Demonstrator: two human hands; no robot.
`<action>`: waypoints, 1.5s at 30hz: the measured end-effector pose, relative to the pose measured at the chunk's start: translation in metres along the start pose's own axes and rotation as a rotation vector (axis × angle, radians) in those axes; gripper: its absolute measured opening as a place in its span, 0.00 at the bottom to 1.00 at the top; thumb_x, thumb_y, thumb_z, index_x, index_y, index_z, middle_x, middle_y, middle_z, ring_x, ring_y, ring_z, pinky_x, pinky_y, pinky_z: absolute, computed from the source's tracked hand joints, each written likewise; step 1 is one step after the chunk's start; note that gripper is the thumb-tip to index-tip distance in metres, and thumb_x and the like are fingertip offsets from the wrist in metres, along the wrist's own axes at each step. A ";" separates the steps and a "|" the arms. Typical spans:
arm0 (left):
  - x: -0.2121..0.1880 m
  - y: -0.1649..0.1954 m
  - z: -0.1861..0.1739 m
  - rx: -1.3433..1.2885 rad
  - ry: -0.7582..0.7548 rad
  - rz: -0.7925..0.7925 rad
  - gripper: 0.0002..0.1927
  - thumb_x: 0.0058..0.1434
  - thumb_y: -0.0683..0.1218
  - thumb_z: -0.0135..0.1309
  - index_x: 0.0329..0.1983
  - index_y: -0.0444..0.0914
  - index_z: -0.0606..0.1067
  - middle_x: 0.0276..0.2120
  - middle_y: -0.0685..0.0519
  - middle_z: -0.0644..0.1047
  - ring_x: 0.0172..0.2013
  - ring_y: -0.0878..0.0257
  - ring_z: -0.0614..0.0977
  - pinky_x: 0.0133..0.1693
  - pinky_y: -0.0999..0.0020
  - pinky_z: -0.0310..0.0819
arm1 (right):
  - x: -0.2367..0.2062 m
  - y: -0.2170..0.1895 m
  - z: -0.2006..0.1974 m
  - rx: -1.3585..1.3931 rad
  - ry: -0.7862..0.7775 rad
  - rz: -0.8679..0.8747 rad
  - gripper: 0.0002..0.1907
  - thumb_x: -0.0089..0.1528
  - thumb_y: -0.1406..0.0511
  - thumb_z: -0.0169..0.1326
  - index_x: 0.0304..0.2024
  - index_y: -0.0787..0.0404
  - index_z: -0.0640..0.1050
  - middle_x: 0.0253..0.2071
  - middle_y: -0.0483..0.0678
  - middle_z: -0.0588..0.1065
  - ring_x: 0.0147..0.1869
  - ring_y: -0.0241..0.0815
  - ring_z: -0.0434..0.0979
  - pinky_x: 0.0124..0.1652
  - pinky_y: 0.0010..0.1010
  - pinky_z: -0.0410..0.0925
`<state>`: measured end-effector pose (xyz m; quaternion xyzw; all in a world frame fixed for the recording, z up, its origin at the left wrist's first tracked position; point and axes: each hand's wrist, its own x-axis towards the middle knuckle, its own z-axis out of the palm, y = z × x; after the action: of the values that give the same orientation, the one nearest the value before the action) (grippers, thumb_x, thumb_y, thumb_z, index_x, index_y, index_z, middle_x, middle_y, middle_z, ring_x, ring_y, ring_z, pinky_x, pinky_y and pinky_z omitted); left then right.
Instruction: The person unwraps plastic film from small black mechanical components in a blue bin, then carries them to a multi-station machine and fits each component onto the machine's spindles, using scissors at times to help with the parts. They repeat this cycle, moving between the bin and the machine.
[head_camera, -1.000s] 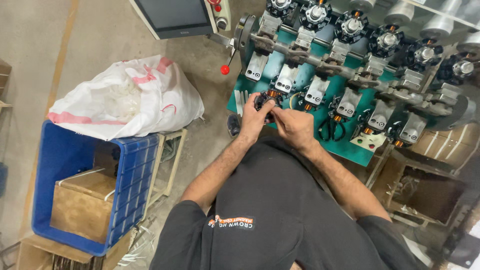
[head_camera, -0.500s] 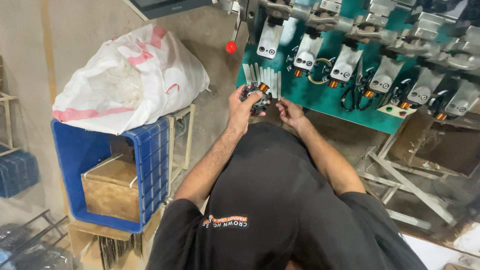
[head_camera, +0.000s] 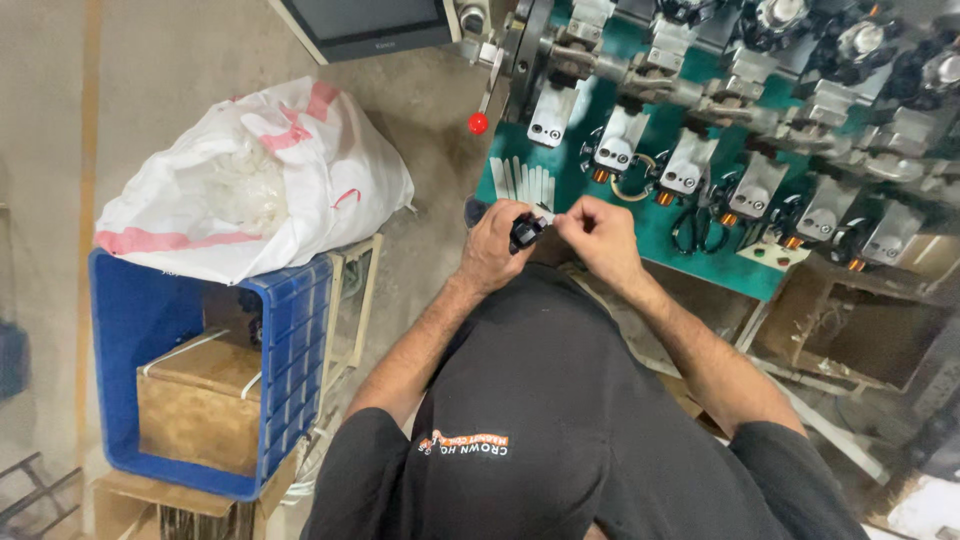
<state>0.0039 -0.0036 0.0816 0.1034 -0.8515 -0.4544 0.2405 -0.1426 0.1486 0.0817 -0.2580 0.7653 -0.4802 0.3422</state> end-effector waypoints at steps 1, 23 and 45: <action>0.004 0.003 0.002 -0.037 0.032 -0.034 0.26 0.56 0.36 0.63 0.57 0.36 0.69 0.47 0.44 0.76 0.48 0.48 0.79 0.51 0.57 0.75 | -0.007 -0.004 -0.006 0.041 -0.023 -0.003 0.11 0.66 0.67 0.60 0.31 0.67 0.77 0.23 0.42 0.71 0.27 0.26 0.63 0.26 0.21 0.59; 0.061 0.028 0.025 -0.959 -0.546 -0.434 0.35 0.57 0.35 0.63 0.68 0.38 0.68 0.44 0.54 0.78 0.48 0.66 0.79 0.51 0.67 0.75 | -0.041 -0.031 -0.097 -0.053 -0.043 -0.497 0.16 0.55 0.69 0.68 0.44 0.64 0.79 0.38 0.47 0.74 0.32 0.31 0.74 0.30 0.23 0.68; 0.130 -0.050 0.139 -0.599 -0.037 -0.578 0.25 0.76 0.58 0.40 0.54 0.34 0.76 0.40 0.54 0.80 0.41 0.68 0.76 0.47 0.70 0.73 | 0.063 0.011 0.002 0.793 0.684 0.270 0.34 0.72 0.43 0.35 0.34 0.65 0.74 0.19 0.44 0.69 0.16 0.34 0.68 0.15 0.25 0.60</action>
<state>-0.1806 0.0177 0.0162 0.2555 -0.6217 -0.7326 0.1073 -0.1815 0.1060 0.0536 0.1626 0.6195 -0.7405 0.2033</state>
